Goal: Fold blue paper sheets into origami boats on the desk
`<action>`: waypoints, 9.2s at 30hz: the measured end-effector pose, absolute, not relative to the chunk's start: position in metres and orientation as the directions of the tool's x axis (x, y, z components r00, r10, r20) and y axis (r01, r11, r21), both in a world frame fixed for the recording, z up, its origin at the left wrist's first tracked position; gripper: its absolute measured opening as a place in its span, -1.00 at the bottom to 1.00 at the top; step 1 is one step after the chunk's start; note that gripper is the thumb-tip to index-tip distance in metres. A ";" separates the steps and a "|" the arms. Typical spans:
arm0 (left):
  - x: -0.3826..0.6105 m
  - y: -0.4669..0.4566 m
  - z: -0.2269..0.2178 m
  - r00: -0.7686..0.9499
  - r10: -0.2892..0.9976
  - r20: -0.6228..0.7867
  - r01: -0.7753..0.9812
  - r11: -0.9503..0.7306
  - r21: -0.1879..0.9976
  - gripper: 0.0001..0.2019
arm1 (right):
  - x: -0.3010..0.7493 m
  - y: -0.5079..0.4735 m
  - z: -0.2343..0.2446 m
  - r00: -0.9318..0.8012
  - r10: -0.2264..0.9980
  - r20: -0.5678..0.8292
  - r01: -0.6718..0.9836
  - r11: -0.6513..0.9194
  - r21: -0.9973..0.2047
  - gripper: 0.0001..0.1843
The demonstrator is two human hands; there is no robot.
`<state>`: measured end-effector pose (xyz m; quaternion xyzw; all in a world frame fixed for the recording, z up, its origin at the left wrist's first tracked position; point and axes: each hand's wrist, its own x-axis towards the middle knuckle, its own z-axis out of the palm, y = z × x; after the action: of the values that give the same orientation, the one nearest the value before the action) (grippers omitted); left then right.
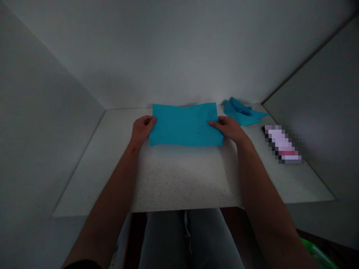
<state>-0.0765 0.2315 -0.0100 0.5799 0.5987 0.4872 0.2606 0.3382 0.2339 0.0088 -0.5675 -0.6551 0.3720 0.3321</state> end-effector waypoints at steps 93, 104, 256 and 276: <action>-0.003 0.150 0.018 -0.086 0.975 0.203 0.686 -0.090 0.722 -0.39 | 0.295 0.219 -0.015 -0.527 0.723 0.447 0.523 0.690 -0.500 -0.77; 0.056 0.209 -0.015 0.122 0.986 0.110 0.436 -0.153 0.887 -0.61 | 0.277 0.210 -0.017 -0.397 0.766 0.505 0.487 0.642 -0.592 -0.87; 0.058 0.212 -0.014 -0.452 0.727 0.516 0.316 -0.410 0.855 -0.44 | 0.285 0.232 -0.023 0.085 0.886 0.455 0.313 0.410 -0.857 -0.55; 0.038 0.228 -0.015 -0.514 0.804 0.299 0.120 -0.278 0.953 -0.58 | 0.307 0.245 -0.020 0.094 0.925 0.369 0.030 0.368 -0.929 -0.32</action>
<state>0.0380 0.2277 -0.0146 0.4236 0.5453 0.6780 0.2523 0.3066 0.2449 -0.0202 -0.4243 -0.5627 0.3690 0.6059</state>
